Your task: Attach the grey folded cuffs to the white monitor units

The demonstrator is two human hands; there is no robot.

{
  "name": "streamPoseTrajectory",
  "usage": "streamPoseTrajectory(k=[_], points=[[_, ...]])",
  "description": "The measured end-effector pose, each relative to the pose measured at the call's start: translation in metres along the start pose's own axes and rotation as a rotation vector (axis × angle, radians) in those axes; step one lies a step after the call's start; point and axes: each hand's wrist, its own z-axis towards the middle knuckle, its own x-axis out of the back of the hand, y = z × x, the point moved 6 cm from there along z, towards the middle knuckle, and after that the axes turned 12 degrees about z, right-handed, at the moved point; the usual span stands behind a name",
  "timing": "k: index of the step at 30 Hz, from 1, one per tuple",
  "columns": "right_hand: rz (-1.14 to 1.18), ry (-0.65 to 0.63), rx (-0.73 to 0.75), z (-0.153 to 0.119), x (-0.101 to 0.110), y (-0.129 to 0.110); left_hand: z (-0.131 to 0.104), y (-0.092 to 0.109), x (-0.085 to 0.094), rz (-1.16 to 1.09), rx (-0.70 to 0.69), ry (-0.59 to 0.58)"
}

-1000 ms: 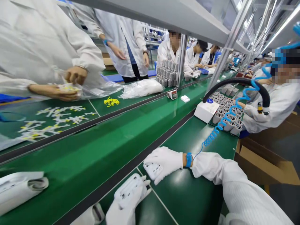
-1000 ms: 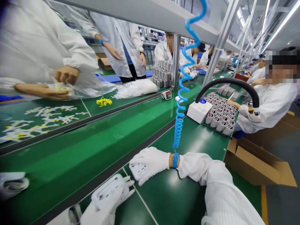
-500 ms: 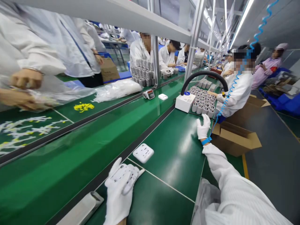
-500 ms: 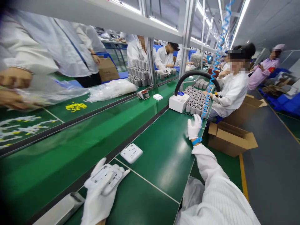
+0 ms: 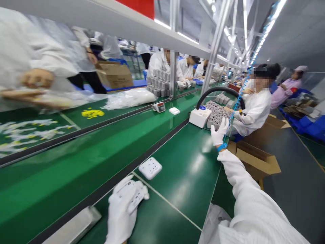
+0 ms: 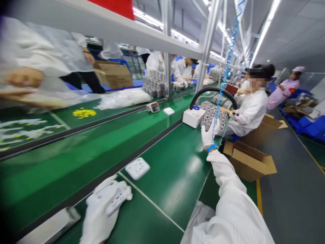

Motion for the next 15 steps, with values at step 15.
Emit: streamPoseTrajectory(k=[15], points=[[1.174,-1.184,0.573,-0.288,-0.042,-0.377,-0.153,-0.034,0.083,0.529,-0.011,0.743]])
